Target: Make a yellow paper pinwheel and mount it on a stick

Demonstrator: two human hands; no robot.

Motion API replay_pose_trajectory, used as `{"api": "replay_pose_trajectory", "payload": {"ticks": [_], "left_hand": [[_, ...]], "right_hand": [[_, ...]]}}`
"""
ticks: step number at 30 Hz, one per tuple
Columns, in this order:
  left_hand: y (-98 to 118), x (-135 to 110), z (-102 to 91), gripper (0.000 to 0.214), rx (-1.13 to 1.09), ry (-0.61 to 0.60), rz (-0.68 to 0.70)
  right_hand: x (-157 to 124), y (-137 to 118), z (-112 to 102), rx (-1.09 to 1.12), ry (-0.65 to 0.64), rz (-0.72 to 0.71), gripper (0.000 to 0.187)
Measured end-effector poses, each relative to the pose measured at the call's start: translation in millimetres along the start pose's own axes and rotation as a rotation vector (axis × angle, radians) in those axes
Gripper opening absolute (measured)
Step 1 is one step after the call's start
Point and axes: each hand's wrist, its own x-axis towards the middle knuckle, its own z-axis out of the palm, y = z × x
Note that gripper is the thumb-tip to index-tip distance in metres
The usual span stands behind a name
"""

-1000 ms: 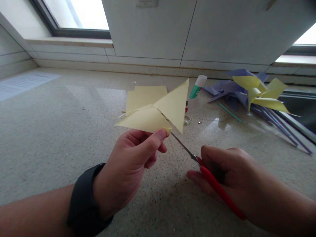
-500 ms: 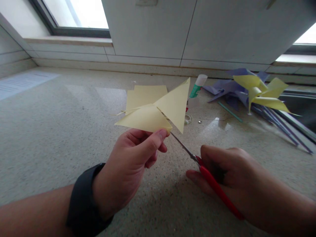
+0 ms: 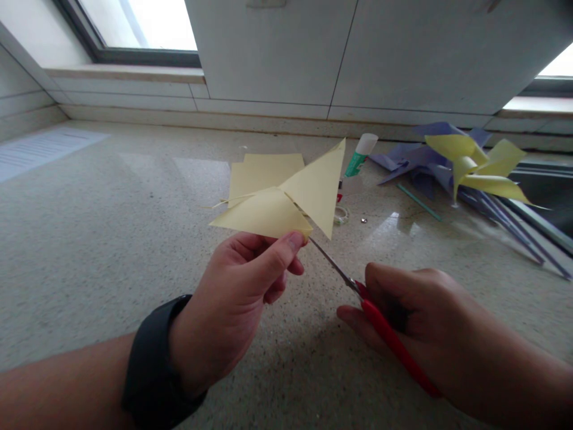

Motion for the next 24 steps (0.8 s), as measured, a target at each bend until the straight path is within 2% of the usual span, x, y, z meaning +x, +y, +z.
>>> {"api": "replay_pose_trajectory", "payload": {"ticks": [15,20,24], "left_hand": [[1,-1,1.5,0.02,-0.011,0.007,-0.008],[0,-1,-0.3,0.016,0.016,-0.007,0.004],[-1,-3,-1.7,0.014,0.08,0.004,-0.011]], "right_hand": [[-2,2,4,-0.033,0.093,-0.077,0.047],[-1,7,0,0.031,0.012,-0.029,0.049],[-3,15,-9,0.114,-0.161,0.036,0.045]]}}
